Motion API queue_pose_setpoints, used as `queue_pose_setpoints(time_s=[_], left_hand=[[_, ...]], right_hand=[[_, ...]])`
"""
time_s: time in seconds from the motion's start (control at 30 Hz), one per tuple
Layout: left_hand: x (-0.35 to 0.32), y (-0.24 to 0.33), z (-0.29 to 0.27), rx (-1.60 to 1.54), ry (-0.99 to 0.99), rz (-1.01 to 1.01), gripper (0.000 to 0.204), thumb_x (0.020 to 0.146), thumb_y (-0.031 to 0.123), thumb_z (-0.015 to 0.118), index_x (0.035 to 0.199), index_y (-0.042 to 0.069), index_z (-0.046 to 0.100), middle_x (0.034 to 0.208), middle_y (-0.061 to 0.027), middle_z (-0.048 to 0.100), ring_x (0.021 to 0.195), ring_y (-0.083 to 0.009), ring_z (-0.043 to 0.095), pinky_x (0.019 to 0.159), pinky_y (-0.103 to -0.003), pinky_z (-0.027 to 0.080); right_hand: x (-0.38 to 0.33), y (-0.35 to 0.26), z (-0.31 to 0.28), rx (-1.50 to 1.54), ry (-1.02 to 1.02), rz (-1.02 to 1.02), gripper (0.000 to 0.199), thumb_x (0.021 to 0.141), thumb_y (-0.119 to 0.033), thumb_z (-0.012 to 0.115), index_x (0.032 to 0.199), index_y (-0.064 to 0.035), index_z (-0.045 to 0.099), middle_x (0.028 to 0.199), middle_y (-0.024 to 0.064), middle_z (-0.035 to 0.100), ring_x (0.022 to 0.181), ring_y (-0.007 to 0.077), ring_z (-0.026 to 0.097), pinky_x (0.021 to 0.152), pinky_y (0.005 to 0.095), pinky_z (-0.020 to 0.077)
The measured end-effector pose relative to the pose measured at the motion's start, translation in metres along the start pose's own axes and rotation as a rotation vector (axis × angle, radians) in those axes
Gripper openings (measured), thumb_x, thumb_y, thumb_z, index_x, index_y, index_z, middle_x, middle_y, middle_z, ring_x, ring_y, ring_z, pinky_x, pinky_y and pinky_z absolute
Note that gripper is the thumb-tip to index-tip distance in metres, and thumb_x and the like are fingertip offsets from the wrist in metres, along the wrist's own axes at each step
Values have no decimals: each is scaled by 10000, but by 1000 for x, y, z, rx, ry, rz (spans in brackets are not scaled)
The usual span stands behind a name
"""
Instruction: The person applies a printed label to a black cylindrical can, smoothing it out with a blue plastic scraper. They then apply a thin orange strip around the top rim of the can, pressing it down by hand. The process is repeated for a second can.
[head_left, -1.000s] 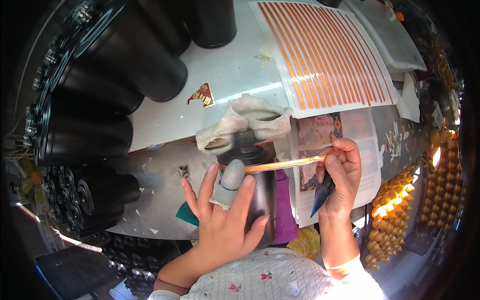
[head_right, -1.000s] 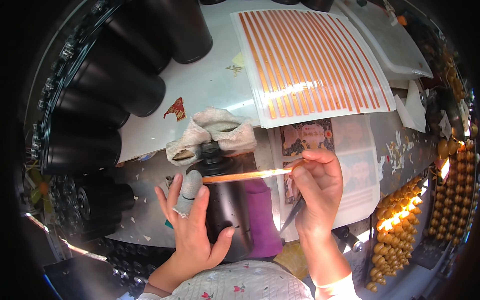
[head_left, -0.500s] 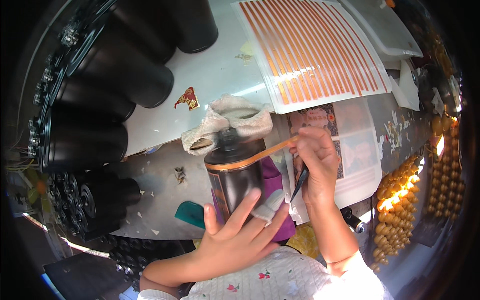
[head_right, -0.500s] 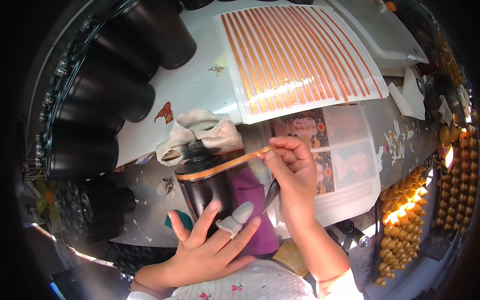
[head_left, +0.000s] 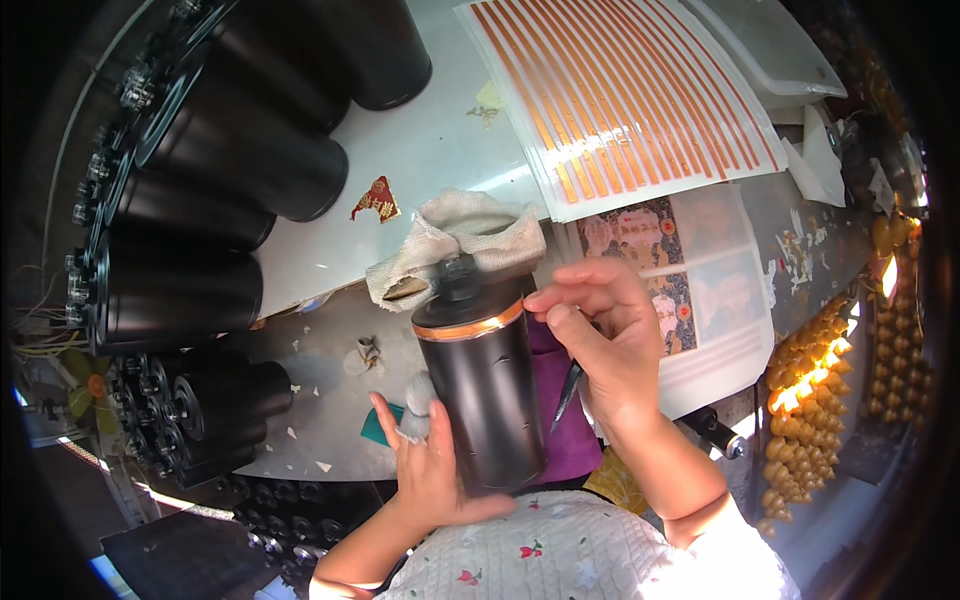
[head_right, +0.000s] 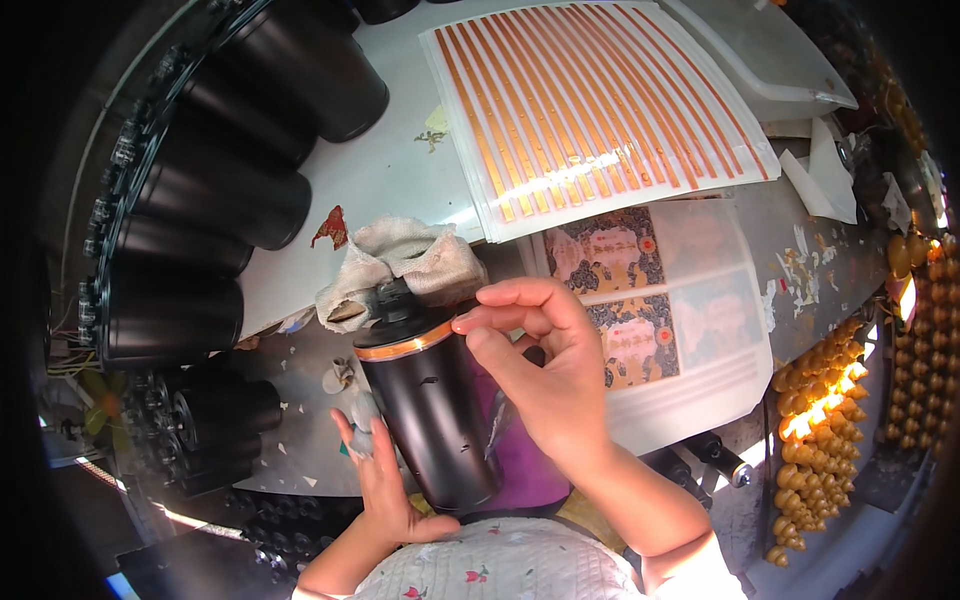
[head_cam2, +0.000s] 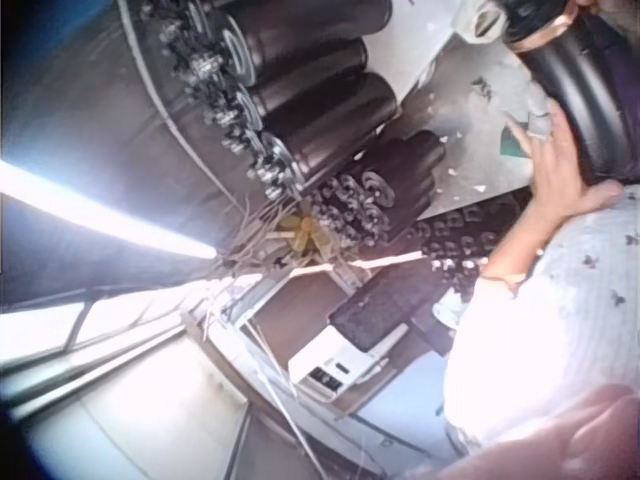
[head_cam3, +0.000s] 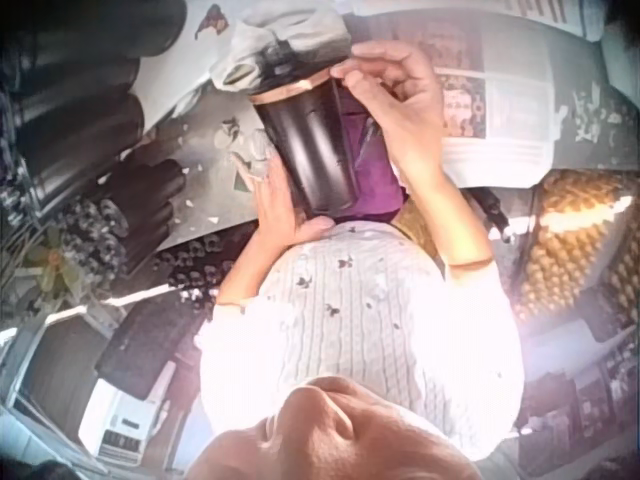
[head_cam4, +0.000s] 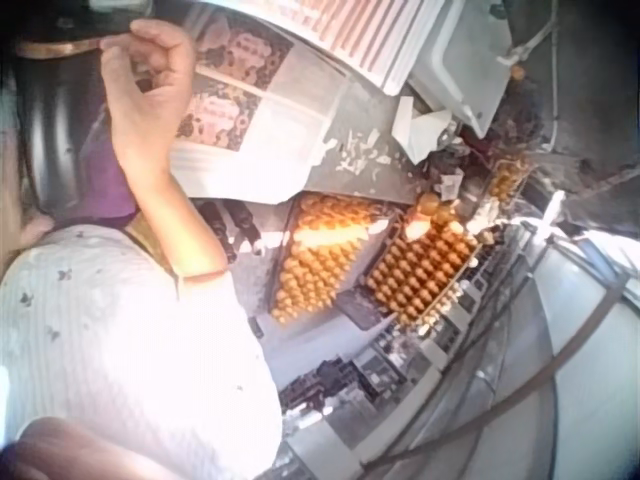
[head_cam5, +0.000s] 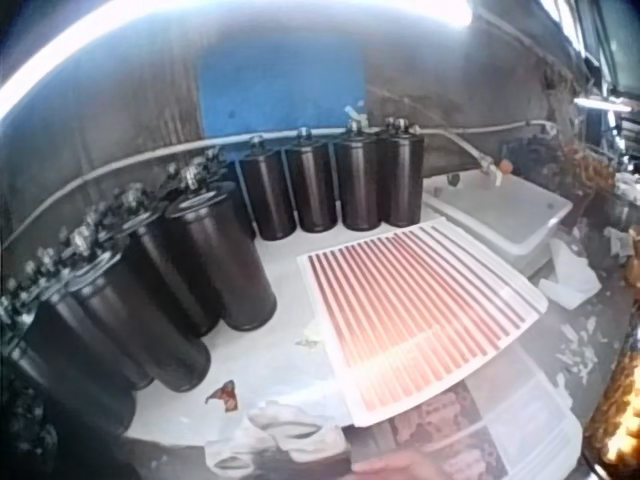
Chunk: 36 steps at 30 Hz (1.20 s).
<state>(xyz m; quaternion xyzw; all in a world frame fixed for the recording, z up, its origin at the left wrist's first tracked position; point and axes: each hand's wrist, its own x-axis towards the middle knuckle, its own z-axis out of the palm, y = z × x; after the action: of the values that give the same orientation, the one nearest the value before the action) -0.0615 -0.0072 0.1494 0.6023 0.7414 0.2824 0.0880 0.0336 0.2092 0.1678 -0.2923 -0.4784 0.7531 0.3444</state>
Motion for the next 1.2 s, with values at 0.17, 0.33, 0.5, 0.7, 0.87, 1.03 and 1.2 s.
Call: queue_pose_setpoints(time_s=[0.17, 0.33, 0.5, 0.7, 0.87, 1.03, 1.2], left_hand=[[41, 11, -2, -128, 41, -234, 1316, 757, 627, 739, 1526, -125, -19, 1491, -316, 303, 1400, -458, 295, 1142, -674, -21], [50, 17, 0, -154, 72, -266, 1260, 757, 512, 764, 1519, -128, -9, 1445, -311, 349, 1384, -462, 323, 1123, -708, -56], [51, 28, -10, 51, 1, -215, 1142, 787, 470, 727, 1518, -131, 89, 1361, -329, 409, 1433, -482, 257, 1101, -733, -66], [73, 51, -21, 303, -37, -47, 833, 783, 229, 658, 1509, -30, 342, 1433, -303, 402, 1434, -568, 170, 1085, -728, -131], [65, 44, -17, 307, -14, 14, 904, 798, 285, 690, 1527, -43, 269, 1478, -308, 352, 1463, -546, 121, 1094, -721, -122], [53, 31, -14, -69, -46, -328, 1226, 799, 475, 747, 1533, -101, -49, 1551, -325, 200, 1467, -479, 168, 1121, -692, -107], [56, 37, -14, 49, -36, -263, 1081, 817, 399, 715, 1539, -95, 81, 1531, -329, 250, 1465, -496, 174, 1106, -706, -119]], right_hand=[[0, 0, 2, -97, -5, 44, 355, 864, -33, 719, 1194, -48, 587, 1041, 4, 632, 887, 48, 582, 674, 176, 433], [-13, 2, 3, -175, -119, 109, 513, 818, -47, 765, 1289, -45, 562, 1147, 20, 592, 932, 63, 535, 674, 180, 437], [-17, 4, 3, -127, -107, 105, 576, 781, -27, 792, 1303, -32, 549, 1206, 34, 576, 950, 73, 518, 678, 187, 445], [-17, 10, 2, -165, -129, 66, 595, 783, -6, 770, 1333, -55, 549, 1213, 29, 566, 938, 75, 516, 686, 191, 446], [-11, 6, -1, -202, -192, 88, 627, 784, -8, 749, 1374, -84, 549, 1237, 28, 542, 922, 76, 518, 692, 193, 449], [-10, 1, -1, -248, -201, 70, 603, 787, -37, 770, 1353, -75, 567, 1201, 25, 534, 918, 81, 522, 684, 192, 451], [-13, 4, 1, -224, -182, 58, 592, 791, -37, 772, 1347, -73, 570, 1193, 20, 525, 916, 81, 520, 676, 186, 443]])
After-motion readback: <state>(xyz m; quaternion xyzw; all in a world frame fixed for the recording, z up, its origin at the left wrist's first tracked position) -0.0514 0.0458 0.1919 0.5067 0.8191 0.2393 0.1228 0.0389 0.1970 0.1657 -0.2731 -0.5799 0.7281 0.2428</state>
